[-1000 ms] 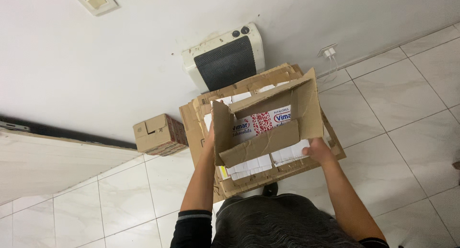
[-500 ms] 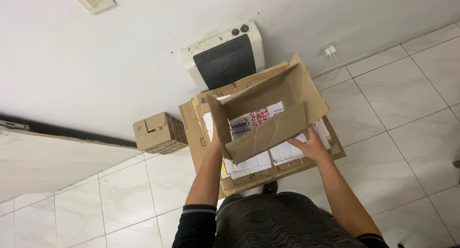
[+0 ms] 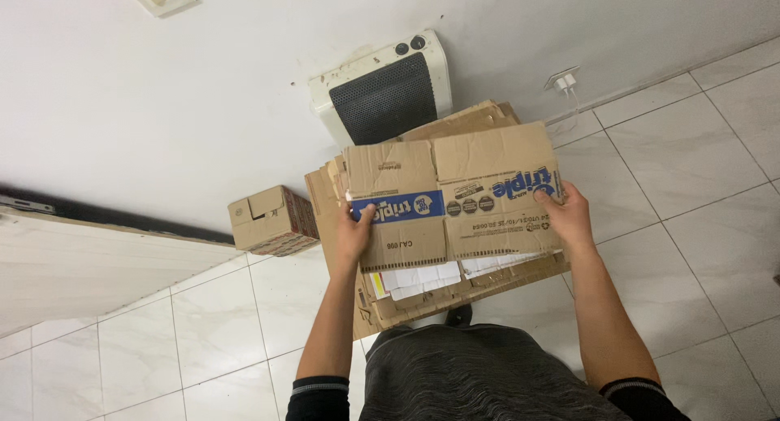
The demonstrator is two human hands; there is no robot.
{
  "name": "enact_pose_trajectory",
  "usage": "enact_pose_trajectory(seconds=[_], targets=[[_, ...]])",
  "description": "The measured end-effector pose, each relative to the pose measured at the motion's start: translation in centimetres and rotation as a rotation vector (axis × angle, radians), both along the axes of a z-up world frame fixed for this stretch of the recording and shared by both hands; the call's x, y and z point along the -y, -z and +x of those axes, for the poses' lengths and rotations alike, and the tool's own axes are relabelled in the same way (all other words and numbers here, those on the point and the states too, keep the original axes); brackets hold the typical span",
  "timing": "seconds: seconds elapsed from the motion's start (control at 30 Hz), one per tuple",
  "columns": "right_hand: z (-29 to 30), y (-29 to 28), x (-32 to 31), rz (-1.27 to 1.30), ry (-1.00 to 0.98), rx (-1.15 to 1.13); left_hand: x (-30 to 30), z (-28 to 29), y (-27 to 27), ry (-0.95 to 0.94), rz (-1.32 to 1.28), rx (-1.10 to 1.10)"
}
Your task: The person organizes cardboard boxes by flattening them and stacking them on top of other boxes.
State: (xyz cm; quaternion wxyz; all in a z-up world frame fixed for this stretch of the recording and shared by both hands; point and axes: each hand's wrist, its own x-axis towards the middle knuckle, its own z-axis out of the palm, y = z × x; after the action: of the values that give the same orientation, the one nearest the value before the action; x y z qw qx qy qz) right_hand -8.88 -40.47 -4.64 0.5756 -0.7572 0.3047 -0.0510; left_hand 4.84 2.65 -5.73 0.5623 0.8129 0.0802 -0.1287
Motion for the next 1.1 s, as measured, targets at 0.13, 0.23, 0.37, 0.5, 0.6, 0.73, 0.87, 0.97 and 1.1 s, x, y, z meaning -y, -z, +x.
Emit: enact_pose_trajectory(seconds=[0.13,0.23,0.37,0.5,0.6,0.73,0.87,0.97,1.1], targets=[[1.6,2.7,-0.7,-0.075,-0.022,-0.098,-0.8,-0.5,6.3,-0.022,0.132,-0.077],[2.4,4.2,-0.9,-0.157,-0.022,-0.138,-0.9,-1.0,7.4,-0.008,0.225,-0.168],[3.2,3.9,-1.9,-0.271,-0.05,-0.262,-0.7,-1.4,7.5,0.016,0.293,-0.217],[4.4,6.6,-1.0,-0.367,-0.116,-0.338,0.5,-2.1,4.2,0.028,0.425,-0.292],[4.5,7.4,-0.4,-0.346,-0.135,-0.387,1.6,-2.5,1.2,0.05,0.479,-0.288],[5.1,7.4,0.5,-0.338,-0.186,-0.457,1.6,-2.4,1.3,0.049,0.498,-0.255],[4.9,7.5,0.4,-0.34,-0.193,-0.462,1.8,-2.7,0.6,0.083,0.52,-0.249],[4.7,6.1,0.0,-0.354,-0.194,-0.427,1.3,-3.3,-0.3,0.075,0.516,-0.232],[4.0,5.0,-1.1,-0.433,-0.071,-0.227,-1.2,-4.3,2.0,0.021,0.444,-0.154]])
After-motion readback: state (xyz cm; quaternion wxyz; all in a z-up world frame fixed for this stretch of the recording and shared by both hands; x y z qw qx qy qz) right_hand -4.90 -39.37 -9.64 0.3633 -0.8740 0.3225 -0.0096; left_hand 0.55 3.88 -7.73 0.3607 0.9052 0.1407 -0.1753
